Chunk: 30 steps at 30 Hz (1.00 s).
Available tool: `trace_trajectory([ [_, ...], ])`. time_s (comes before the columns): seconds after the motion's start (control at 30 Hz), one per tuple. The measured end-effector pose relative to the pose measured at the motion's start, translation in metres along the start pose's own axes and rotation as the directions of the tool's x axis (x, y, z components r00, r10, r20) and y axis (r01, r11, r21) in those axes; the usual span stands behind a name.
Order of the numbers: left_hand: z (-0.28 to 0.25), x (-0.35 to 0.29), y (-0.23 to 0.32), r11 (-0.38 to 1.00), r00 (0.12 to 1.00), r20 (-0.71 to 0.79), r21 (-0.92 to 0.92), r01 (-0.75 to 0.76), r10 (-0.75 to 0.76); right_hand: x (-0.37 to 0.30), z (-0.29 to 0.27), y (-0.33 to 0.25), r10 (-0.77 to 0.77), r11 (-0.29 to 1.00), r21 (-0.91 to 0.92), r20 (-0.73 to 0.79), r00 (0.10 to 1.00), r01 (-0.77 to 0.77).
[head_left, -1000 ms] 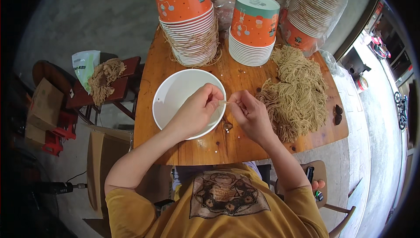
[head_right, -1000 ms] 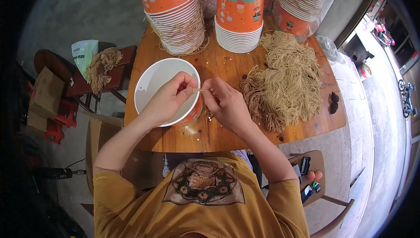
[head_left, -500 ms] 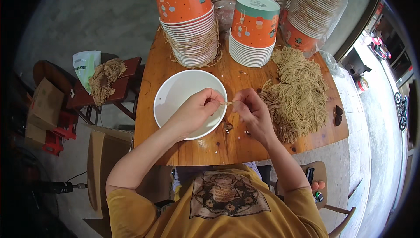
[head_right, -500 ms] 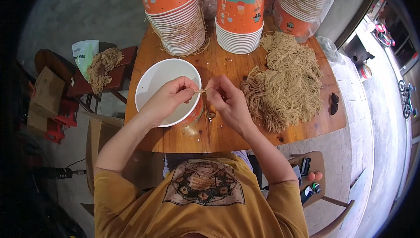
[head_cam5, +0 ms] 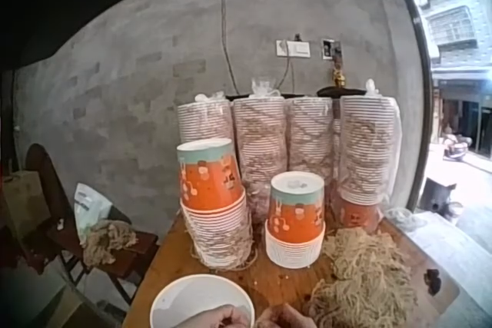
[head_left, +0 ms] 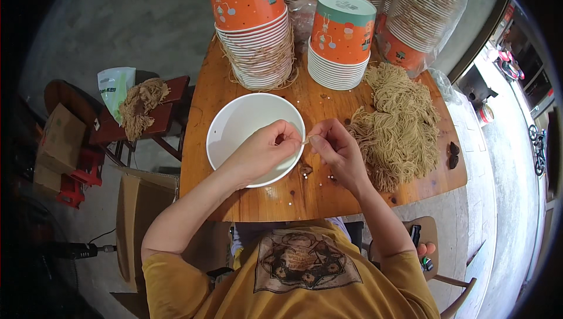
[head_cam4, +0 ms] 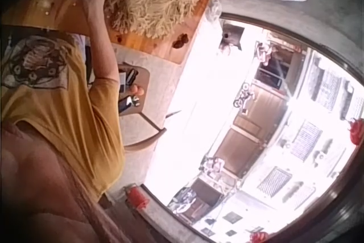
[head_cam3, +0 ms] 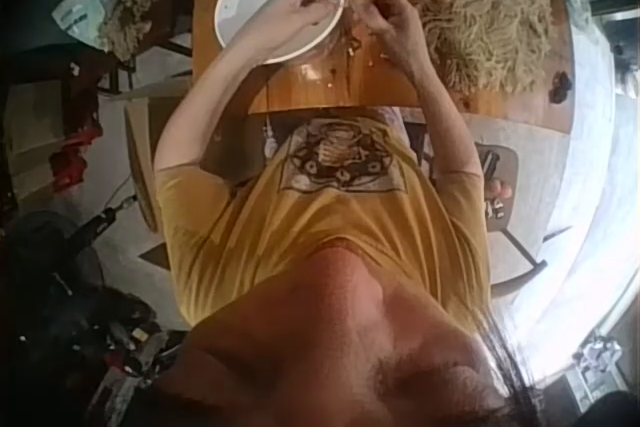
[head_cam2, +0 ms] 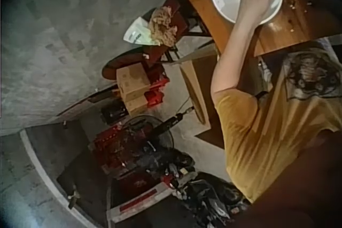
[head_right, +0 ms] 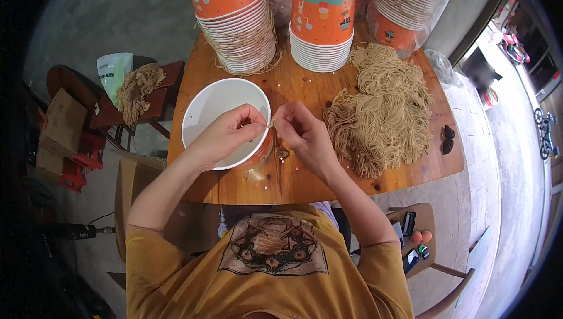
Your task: The recorder is threading and tying strings through holes in paper bowls as part of a manufacturing or packaging process.
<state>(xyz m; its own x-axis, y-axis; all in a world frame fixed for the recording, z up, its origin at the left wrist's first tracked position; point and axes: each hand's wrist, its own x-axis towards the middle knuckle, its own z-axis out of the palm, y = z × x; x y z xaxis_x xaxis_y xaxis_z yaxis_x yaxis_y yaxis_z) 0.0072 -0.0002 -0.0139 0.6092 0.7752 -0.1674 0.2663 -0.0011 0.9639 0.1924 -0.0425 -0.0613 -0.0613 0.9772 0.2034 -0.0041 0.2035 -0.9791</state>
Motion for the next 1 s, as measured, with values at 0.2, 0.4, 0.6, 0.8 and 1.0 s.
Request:
trace_trajectory([
  [0.2,0.0,0.001,-0.001,0.999,0.999,-0.025,-0.041,0.023,-0.024,0.0,0.0,-0.002,0.016,1.0,-0.01,0.014,1.0,-0.016],
  [0.4,0.004,-0.002,0.003,0.992,0.996,-0.022,0.102,-0.08,0.083,0.0,0.0,-0.011,0.038,0.994,0.101,0.009,0.999,-0.038],
  [0.6,-0.001,0.001,-0.007,0.998,0.998,-0.033,0.042,-0.053,0.054,0.0,0.001,-0.008,0.075,0.984,0.167,-0.044,0.996,-0.066],
  [0.8,0.0,0.001,-0.003,0.999,0.999,-0.017,0.003,-0.045,0.045,-0.004,0.001,-0.017,-0.296,0.864,-0.457,-0.119,0.948,0.212],
  [1.0,0.002,0.003,-0.002,0.998,0.998,-0.013,-0.025,-0.055,0.055,-0.002,0.01,-0.015,-0.442,0.653,-0.703,-0.053,0.895,0.281],
])
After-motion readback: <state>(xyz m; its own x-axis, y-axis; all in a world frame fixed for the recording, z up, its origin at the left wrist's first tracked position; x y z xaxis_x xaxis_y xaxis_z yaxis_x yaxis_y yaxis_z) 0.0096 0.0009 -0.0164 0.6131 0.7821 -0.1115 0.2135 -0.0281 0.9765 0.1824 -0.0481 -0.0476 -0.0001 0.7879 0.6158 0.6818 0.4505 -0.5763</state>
